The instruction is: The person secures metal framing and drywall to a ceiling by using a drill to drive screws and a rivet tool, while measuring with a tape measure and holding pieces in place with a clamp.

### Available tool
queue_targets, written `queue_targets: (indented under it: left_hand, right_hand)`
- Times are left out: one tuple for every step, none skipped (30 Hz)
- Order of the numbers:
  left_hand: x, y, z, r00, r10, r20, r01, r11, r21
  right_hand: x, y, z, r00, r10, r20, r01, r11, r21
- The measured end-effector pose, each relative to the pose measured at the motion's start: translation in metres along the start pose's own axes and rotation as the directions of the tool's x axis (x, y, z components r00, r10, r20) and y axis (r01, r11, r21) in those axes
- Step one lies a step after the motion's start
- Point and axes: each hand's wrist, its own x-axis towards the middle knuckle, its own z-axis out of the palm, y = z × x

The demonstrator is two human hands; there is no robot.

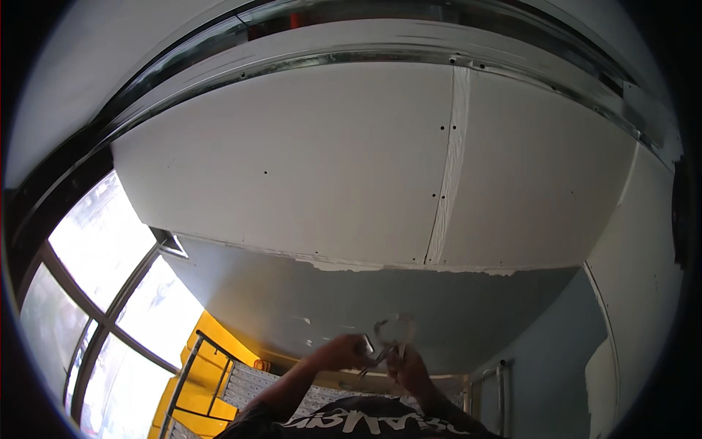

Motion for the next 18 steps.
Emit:
queue_targets:
  left_hand:
    - [-0.008,0.020,-0.021,0.997,-0.054,-0.046,0.044,0.980,-0.195]
    - [-0.013,0.018,-0.041,0.992,0.001,-0.129,-0.042,0.949,-0.313]
    - [-0.018,0.017,-0.066,0.986,0.007,-0.166,-0.063,0.939,-0.337]
    - [-0.023,0.002,-0.088,0.952,0.083,-0.293,-0.245,0.781,-0.575]
    - [-0.027,0.019,-0.116,0.929,0.119,-0.351,-0.306,0.781,-0.544]
    - [-0.034,0.041,-0.140,0.905,0.188,-0.380,-0.395,0.701,-0.594]
    - [-0.042,0.060,-0.168,0.873,0.298,-0.386,-0.484,0.636,-0.601]
    - [-0.047,0.083,-0.193,0.828,0.408,-0.386,-0.560,0.558,-0.612]
    - [-0.052,0.123,-0.211,0.777,0.466,-0.423,-0.624,0.661,-0.417]
    - [-0.055,0.161,-0.222,0.703,0.531,-0.472,-0.689,0.671,-0.272]
    - [-0.058,0.196,-0.233,0.626,0.578,-0.524,-0.724,0.681,-0.114]
    - [-0.058,0.224,-0.246,0.543,0.640,-0.543,-0.798,0.594,-0.098]
    - [-0.059,0.249,-0.265,0.431,0.740,-0.517,-0.802,0.576,0.156]
    - [-0.061,0.273,-0.283,0.325,0.830,-0.454,-0.762,0.514,0.394]
    - [-0.066,0.302,-0.289,0.328,0.789,-0.519,-0.650,0.587,0.483]
    - [-0.066,0.326,-0.291,0.321,0.744,-0.586,-0.517,0.656,0.549]
    - [-0.060,0.343,-0.296,0.344,0.721,-0.602,-0.582,0.667,0.465]
    - [-0.055,0.355,-0.305,0.372,0.693,-0.618,-0.630,0.677,0.379]
  right_hand:
    - [0.004,0.000,0.000,0.996,-0.053,-0.069,0.057,0.996,0.065]
    - [0.004,-0.010,0.001,0.980,-0.134,-0.148,0.139,0.990,0.028]
    - [0.005,-0.026,0.002,0.951,-0.218,-0.218,0.220,0.975,-0.016]
    - [0.004,-0.050,0.004,0.902,-0.348,-0.255,0.340,0.937,-0.078]
    - [0.014,-0.053,-0.013,0.801,-0.492,-0.342,0.381,0.859,-0.343]
    - [0.019,-0.065,-0.034,0.674,-0.692,-0.257,0.570,0.709,-0.416]
    - [0.014,-0.107,-0.030,0.528,-0.832,-0.172,0.643,0.524,-0.559]
    - [0.005,-0.147,-0.025,0.524,-0.829,-0.195,0.631,0.532,-0.565]
    - [-0.005,-0.185,-0.027,0.456,-0.862,-0.224,0.662,0.496,-0.561]
    - [-0.014,-0.219,-0.042,0.272,-0.962,0.023,0.415,0.095,-0.905]
    - [-0.019,-0.262,-0.034,0.160,-0.971,0.179,0.344,-0.116,-0.932]
    - [-0.027,-0.301,-0.027,0.113,-0.951,0.287,0.106,-0.276,-0.955]
    - [-0.029,-0.331,-0.020,0.174,-0.942,0.288,0.007,-0.292,-0.957]
    - [-0.031,-0.361,-0.014,0.235,-0.930,0.283,-0.100,-0.313,-0.945]
    - [-0.038,-0.392,-0.010,0.163,-0.910,0.381,-0.193,-0.409,-0.892]
    - [-0.040,-0.422,-0.007,0.105,-0.871,0.481,-0.286,-0.489,-0.824]
    - [-0.038,-0.449,-0.004,0.076,-0.808,0.585,-0.326,-0.574,-0.751]
    - [-0.031,-0.470,-0.001,0.047,-0.732,0.679,-0.355,-0.648,-0.674]
